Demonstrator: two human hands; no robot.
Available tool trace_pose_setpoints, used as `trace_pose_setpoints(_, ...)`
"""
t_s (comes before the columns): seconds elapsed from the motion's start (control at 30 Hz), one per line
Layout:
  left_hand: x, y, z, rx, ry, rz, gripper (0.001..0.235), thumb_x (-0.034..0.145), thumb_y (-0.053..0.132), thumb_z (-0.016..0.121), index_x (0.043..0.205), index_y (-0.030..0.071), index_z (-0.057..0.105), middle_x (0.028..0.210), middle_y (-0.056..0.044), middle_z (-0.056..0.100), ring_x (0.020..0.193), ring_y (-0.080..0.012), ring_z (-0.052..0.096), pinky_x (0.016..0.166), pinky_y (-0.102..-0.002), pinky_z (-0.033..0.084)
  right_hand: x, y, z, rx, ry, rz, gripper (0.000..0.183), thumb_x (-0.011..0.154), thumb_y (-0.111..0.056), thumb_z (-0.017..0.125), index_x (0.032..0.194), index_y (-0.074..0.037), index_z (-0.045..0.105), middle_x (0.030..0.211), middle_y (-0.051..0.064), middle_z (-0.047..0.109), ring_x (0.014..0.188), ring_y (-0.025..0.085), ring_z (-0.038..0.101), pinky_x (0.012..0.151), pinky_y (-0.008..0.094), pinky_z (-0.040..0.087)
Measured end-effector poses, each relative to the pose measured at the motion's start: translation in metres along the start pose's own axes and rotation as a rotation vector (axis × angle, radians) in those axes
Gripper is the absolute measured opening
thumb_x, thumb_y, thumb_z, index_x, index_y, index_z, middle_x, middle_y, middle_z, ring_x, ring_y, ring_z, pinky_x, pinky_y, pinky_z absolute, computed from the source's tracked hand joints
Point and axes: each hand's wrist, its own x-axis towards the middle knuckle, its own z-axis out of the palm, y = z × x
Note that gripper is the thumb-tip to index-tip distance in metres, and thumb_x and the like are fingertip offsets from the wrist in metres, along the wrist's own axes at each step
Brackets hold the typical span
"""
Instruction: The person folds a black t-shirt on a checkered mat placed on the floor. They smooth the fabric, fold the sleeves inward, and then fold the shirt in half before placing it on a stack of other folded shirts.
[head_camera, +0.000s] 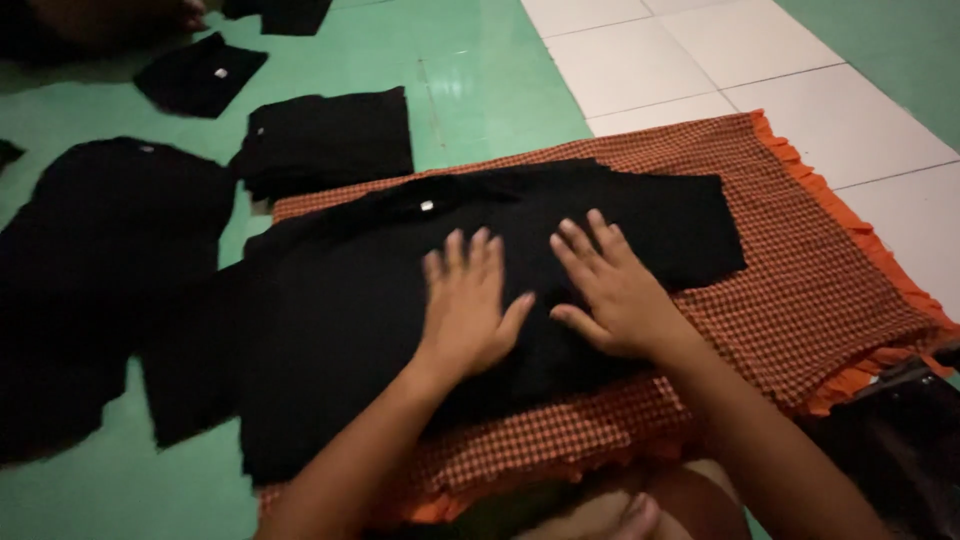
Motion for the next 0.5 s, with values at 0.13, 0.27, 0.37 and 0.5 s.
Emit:
trace_pose_setpoints(0.13, -0.095, -0.056, -0.016, 0.17, -0.064, -0.188, 0.094, 0.094, 0.07, 0.05, 0.152, -0.004, 0.042, 0.16, -0.03, 0.035, 0.15, -0.0565, 0.02, 0.113, -0.077, 0.017, -0.022, 0.007, 0.033, -0.001, -0.069, -0.027, 0.097, 0.091, -0.076, 0.047, 0.16, -0.008, 0.036, 0.163, 0.02, 0.036, 0.153, 0.048, 0.022, 0.123, 0.055, 0.02)
trace_pose_setpoints(0.27, -0.148, -0.105, -0.007, 0.198, -0.066, -0.342, 0.1, 0.096, 0.073, 0.045, 0.157, -0.004, 0.031, 0.164, -0.03, 0.027, 0.153, -0.0505, 0.018, 0.121, -0.066, 0.012, -0.04, 0.023, 0.051, -0.126, -0.176, 0.07, 0.103, 0.085, -0.082, 0.047, 0.163, -0.016, 0.03, 0.167, 0.014, 0.033, 0.153, 0.045, 0.028, 0.123, 0.054, 0.026)
trace_pose_setpoints(0.37, -0.155, -0.12, -0.002, 0.151, -0.059, -0.328, 0.101, 0.095, 0.075, 0.044, 0.159, -0.002, 0.028, 0.165, -0.026, 0.027, 0.155, -0.0444, 0.02, 0.124, -0.061, 0.011, -0.038, 0.031, 0.057, -0.129, -0.208, 0.091, 0.105, 0.084, -0.085, 0.044, 0.165, -0.02, 0.025, 0.17, 0.007, 0.029, 0.154, 0.04, 0.027, 0.122, 0.054, 0.026)
trace_pose_setpoints(0.5, -0.161, -0.114, -0.005, 0.066, 0.011, -0.297, 0.1, 0.095, 0.074, 0.047, 0.157, -0.003, 0.032, 0.163, -0.027, 0.032, 0.154, -0.0435, 0.024, 0.124, -0.06, 0.013, -0.043, 0.03, 0.056, -0.178, -0.261, 0.139, 0.105, 0.083, -0.084, 0.045, 0.165, -0.023, 0.024, 0.172, 0.0, 0.025, 0.156, 0.034, 0.026, 0.124, 0.053, 0.026)
